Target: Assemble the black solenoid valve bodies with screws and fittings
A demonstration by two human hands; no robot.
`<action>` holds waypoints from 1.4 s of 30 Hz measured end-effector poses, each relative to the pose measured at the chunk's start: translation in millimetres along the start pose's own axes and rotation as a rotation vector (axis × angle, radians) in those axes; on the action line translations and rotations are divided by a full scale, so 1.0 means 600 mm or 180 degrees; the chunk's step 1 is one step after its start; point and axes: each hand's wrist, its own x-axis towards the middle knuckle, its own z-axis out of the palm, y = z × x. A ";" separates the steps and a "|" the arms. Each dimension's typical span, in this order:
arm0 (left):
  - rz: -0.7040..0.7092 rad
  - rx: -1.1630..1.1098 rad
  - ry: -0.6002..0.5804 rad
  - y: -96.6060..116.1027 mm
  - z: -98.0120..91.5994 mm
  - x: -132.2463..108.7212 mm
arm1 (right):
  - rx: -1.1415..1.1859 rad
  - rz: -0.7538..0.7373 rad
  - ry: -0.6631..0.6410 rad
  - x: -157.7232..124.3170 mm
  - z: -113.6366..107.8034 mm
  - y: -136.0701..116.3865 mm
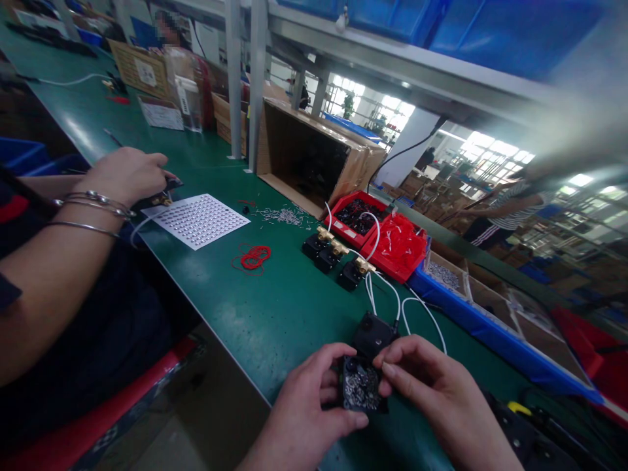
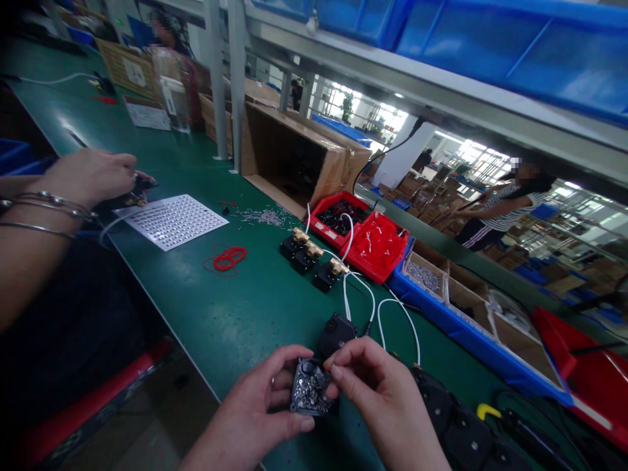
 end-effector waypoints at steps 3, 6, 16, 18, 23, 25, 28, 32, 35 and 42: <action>-0.0012 -0.0053 -0.0030 0.002 0.000 -0.002 | -0.0142 -0.0071 0.0014 -0.002 0.001 0.001; -0.0014 -0.0091 -0.0045 0.005 0.002 -0.003 | -0.0469 -0.0148 -0.0065 -0.004 -0.003 0.003; -0.0024 -0.0041 0.0045 0.001 0.002 0.001 | -0.1503 -0.0506 0.0082 0.001 -0.010 0.013; -0.0020 -0.0020 0.0077 0.001 0.002 0.002 | -0.1634 -0.0542 0.0223 0.005 -0.011 0.011; 0.0009 -0.0062 0.0073 -0.001 0.000 0.002 | -0.1266 -0.0450 0.0110 0.020 -0.010 -0.003; 0.0015 -0.0073 0.0073 -0.002 -0.001 0.002 | -0.1033 -0.0371 0.0028 0.026 -0.012 -0.010; 0.0034 -0.0040 0.0112 -0.005 -0.003 0.002 | -0.0870 -0.0065 -0.0025 0.035 -0.022 -0.020; 0.0014 -0.0016 0.0157 -0.005 -0.007 0.000 | -0.1050 0.0326 -0.0063 0.044 -0.036 -0.030; 0.0010 -0.0017 0.0191 -0.001 -0.009 -0.002 | -0.1238 0.0367 -0.0175 0.051 -0.042 -0.034; -0.0023 0.0001 0.0249 0.006 -0.019 -0.003 | -0.2096 -0.0547 -0.0075 0.078 -0.044 -0.026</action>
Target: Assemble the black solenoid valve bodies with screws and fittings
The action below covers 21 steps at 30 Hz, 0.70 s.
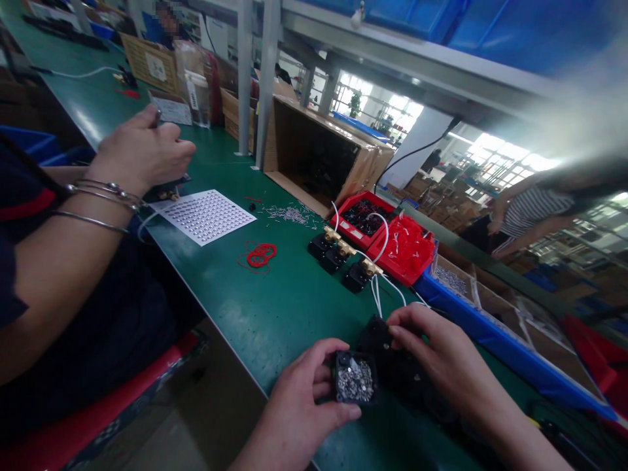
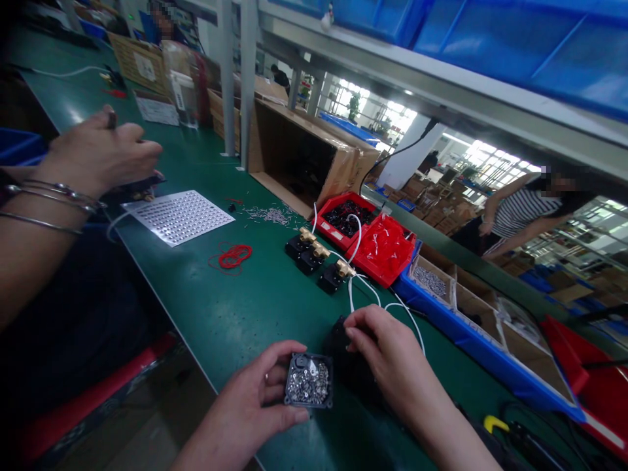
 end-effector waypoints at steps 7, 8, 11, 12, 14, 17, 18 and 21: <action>0.0052 0.0017 0.0120 0.005 -0.019 0.005 | -0.0258 -0.0490 0.0135 0.019 0.022 0.007; 0.0042 0.0011 0.0131 0.004 -0.021 0.006 | -0.0288 -0.0502 0.0147 0.021 0.025 0.007; 0.0057 0.0014 0.0138 0.002 -0.024 0.007 | -0.0350 -0.0448 0.0152 0.025 0.031 0.006; 0.0065 0.0017 0.0133 0.000 -0.024 0.008 | -0.0351 -0.0412 0.0166 0.027 0.033 0.006; 0.0059 0.0020 0.0117 -0.002 -0.024 0.009 | -0.0362 -0.0350 0.0210 0.029 0.035 0.005; 0.0068 0.0106 0.0130 0.000 -0.024 0.011 | -0.0360 -0.0308 0.0268 0.030 0.036 0.004; 0.0099 0.0175 0.0148 0.004 -0.026 0.013 | -0.0340 -0.0292 0.0275 0.031 0.037 0.003; 0.0327 0.0627 0.0208 0.020 -0.039 0.020 | -0.0271 -0.0160 0.0236 0.033 0.037 0.002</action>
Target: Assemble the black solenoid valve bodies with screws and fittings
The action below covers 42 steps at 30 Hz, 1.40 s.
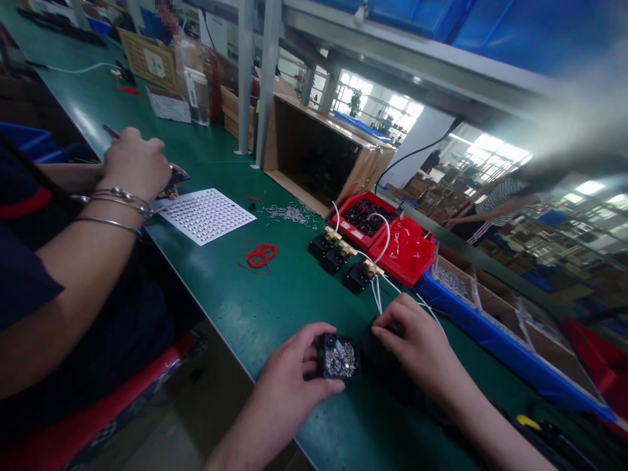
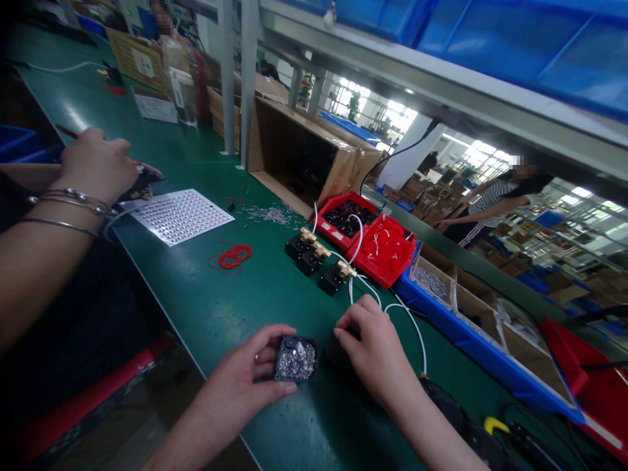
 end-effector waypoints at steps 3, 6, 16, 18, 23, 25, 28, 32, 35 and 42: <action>0.0444 0.1001 0.0103 0.012 -0.025 0.017 | 0.0018 0.0219 -0.0069 0.002 0.000 -0.001; 0.0840 0.2111 0.0282 0.016 -0.048 0.034 | 0.0055 0.0431 -0.0092 0.002 0.001 -0.002; 0.1628 0.2951 0.0598 0.023 0.023 0.034 | 0.0017 0.0524 0.0065 0.004 0.005 0.004; 0.1538 0.2700 0.0426 0.027 0.058 0.035 | -0.0003 0.0482 0.0124 0.003 0.008 0.008; 0.1398 0.2631 0.0618 0.022 0.105 0.041 | -0.0236 -0.0201 0.0304 -0.009 0.014 0.013; 0.1458 0.2660 0.0705 0.019 0.108 0.040 | -0.0334 -0.0363 0.0336 -0.016 0.015 0.012; 0.1553 0.2701 0.0749 0.015 0.107 0.038 | -0.0394 -0.0387 0.0311 -0.020 0.015 0.010; 0.1594 0.2663 0.0809 0.011 0.106 0.039 | -0.0271 -0.0222 0.0182 -0.014 0.014 0.011; 0.1626 0.2628 0.0823 0.008 0.107 0.041 | -0.0273 -0.0056 0.0225 -0.007 0.017 0.014; 0.1578 0.2558 0.0792 0.012 0.108 0.042 | -0.0109 0.0474 -0.0083 0.009 0.012 0.018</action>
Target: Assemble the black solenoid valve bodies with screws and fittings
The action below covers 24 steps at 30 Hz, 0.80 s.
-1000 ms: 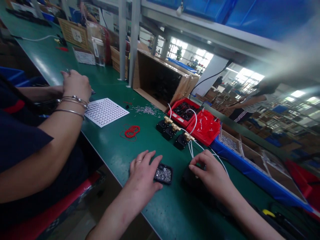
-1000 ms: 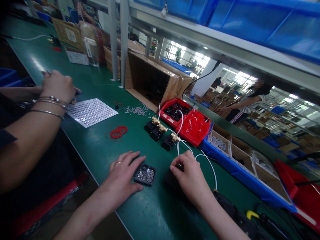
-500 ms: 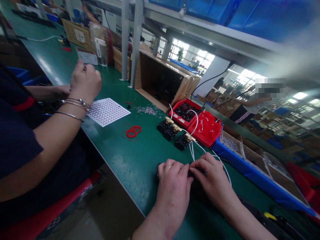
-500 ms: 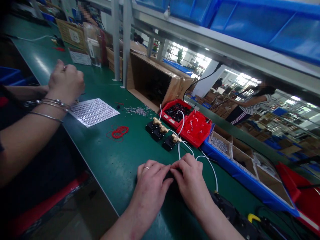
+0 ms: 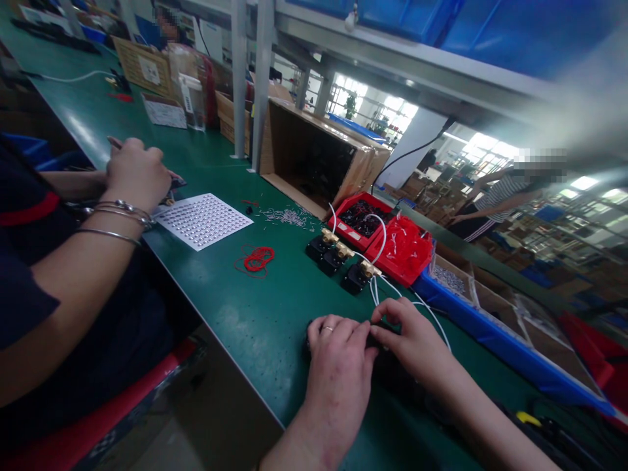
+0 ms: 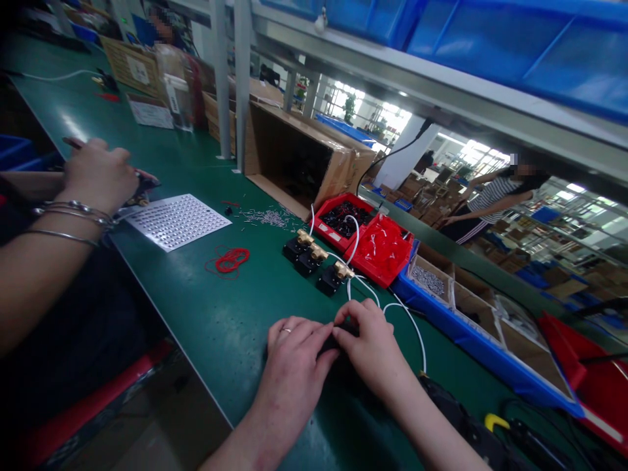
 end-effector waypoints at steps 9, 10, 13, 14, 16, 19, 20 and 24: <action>0.0012 -0.0083 -0.0005 -0.001 -0.002 0.001 | 0.0279 0.0109 -0.0414 0.010 -0.010 -0.002; 0.0008 -0.0085 -0.0016 -0.001 -0.003 0.001 | 0.0305 0.0089 -0.0426 0.009 -0.011 -0.002; 0.0008 -0.0089 -0.0032 -0.001 -0.003 0.000 | 0.0398 0.0055 -0.0403 0.007 -0.015 -0.002; 0.0009 -0.0092 -0.0036 0.000 -0.003 0.000 | 0.0428 0.0051 -0.0405 0.006 -0.017 -0.002; 0.0012 -0.0094 -0.0023 0.000 -0.002 -0.001 | 0.0484 0.0036 -0.0394 0.002 -0.018 -0.002; 0.0015 -0.0055 0.0009 -0.001 -0.001 -0.002 | 0.0372 -0.0156 -0.0141 -0.007 -0.015 -0.005; 0.0016 -0.0038 0.0009 -0.001 0.000 -0.003 | 0.0249 -0.0271 0.0028 -0.011 -0.013 -0.006; 0.0018 -0.0011 -0.0014 -0.003 0.000 -0.004 | -0.0338 -0.0691 0.0568 -0.028 -0.005 -0.010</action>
